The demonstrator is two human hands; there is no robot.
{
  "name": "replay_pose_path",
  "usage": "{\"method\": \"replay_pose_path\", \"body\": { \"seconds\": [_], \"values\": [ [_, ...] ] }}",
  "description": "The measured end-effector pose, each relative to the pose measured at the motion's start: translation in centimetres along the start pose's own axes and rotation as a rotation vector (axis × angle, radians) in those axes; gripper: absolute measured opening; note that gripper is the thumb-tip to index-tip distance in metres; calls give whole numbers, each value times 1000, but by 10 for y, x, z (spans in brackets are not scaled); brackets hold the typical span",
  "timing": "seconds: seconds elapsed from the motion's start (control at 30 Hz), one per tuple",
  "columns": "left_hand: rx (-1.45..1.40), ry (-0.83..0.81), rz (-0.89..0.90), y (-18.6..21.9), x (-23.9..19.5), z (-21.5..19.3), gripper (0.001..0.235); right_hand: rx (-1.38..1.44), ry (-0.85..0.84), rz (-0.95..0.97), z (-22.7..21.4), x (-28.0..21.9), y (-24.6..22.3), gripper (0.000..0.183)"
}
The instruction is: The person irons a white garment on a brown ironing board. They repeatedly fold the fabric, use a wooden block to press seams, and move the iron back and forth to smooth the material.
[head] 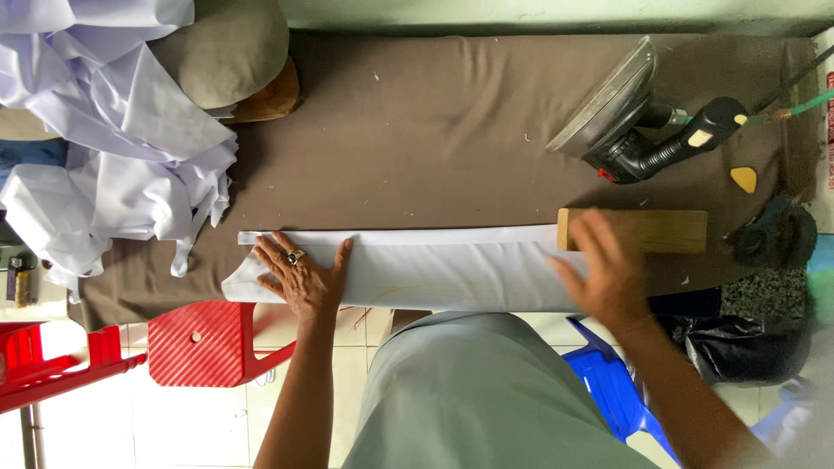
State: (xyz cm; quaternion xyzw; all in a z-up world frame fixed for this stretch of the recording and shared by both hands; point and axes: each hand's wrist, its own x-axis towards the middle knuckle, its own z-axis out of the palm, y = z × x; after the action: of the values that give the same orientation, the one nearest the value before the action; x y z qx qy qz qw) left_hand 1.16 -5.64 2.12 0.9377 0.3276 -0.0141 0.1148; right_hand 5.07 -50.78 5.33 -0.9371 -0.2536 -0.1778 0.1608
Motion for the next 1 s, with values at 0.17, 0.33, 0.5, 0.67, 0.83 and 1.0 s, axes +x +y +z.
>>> {"method": "replay_pose_path", "body": {
  "seconds": [0.17,0.33,0.5,0.67,0.83,1.0],
  "values": [
    [-13,30,26,-1,-2,0,129,-26,-106,28,-2,-2,71,89],
    [-47,-10,-18,8,-2,-13,129,-89,-105,1,-17,-8,76,89],
    [-71,-50,-47,10,1,-17,129,-167,-156,19,-18,-7,72,92],
    [-86,-70,-71,14,0,-23,130,-140,-122,-7,-25,4,45,79],
    [-12,-24,-18,4,-2,-13,129,107,-113,-220,29,15,-40,67],
    [5,-32,-34,6,-1,-15,129,141,-200,-369,63,29,-73,74]
  ]
}}
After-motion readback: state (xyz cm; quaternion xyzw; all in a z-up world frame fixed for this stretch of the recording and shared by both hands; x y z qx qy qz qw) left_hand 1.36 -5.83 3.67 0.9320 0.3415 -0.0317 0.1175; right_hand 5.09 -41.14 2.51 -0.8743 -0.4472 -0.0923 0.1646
